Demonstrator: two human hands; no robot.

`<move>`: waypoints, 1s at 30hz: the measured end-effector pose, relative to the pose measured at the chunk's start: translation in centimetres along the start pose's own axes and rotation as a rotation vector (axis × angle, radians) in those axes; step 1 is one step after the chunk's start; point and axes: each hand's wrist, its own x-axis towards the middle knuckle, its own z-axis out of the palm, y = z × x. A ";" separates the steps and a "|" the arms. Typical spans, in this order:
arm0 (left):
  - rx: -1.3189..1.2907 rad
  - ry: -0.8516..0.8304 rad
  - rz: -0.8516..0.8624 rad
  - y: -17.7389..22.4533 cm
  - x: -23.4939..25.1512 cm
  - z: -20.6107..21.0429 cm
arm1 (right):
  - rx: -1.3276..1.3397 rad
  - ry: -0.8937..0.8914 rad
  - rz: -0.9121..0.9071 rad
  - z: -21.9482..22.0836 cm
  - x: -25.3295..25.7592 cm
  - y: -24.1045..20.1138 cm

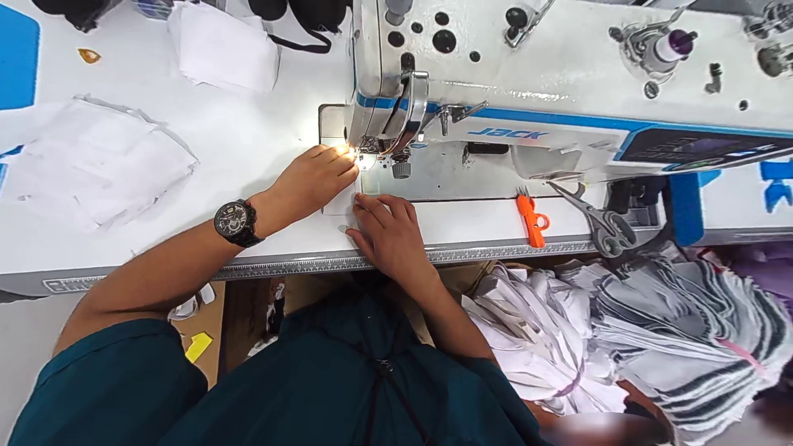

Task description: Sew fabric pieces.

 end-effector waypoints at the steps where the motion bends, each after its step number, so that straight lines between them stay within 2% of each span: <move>1: 0.000 0.001 -0.001 0.0 0.0 0.0 | -0.005 -0.003 -0.005 0.0 0.3 0.1; 14: -0.030 0.015 -0.053 -0.4 0.0 0.0 | -0.136 -0.014 -0.014 1.1 3.7 1.5; 18: -0.031 0.048 -0.071 -1.3 0.1 0.3 | -0.091 0.017 0.017 1.8 3.5 1.6; 20: -0.075 0.098 -0.157 -1.8 0.4 0.3 | -0.053 0.015 0.041 1.8 3.2 1.7; 22: -0.109 0.123 -0.328 -3.2 1.4 -0.1 | -0.031 0.014 0.050 1.8 3.1 1.8; 26: -0.051 0.031 -0.677 -7.3 3.9 0.5 | -0.008 0.035 0.027 1.9 3.2 1.9; 30: -0.085 -0.099 -0.795 -5.0 6.9 -0.5 | 0.011 0.037 0.025 1.6 3.0 2.2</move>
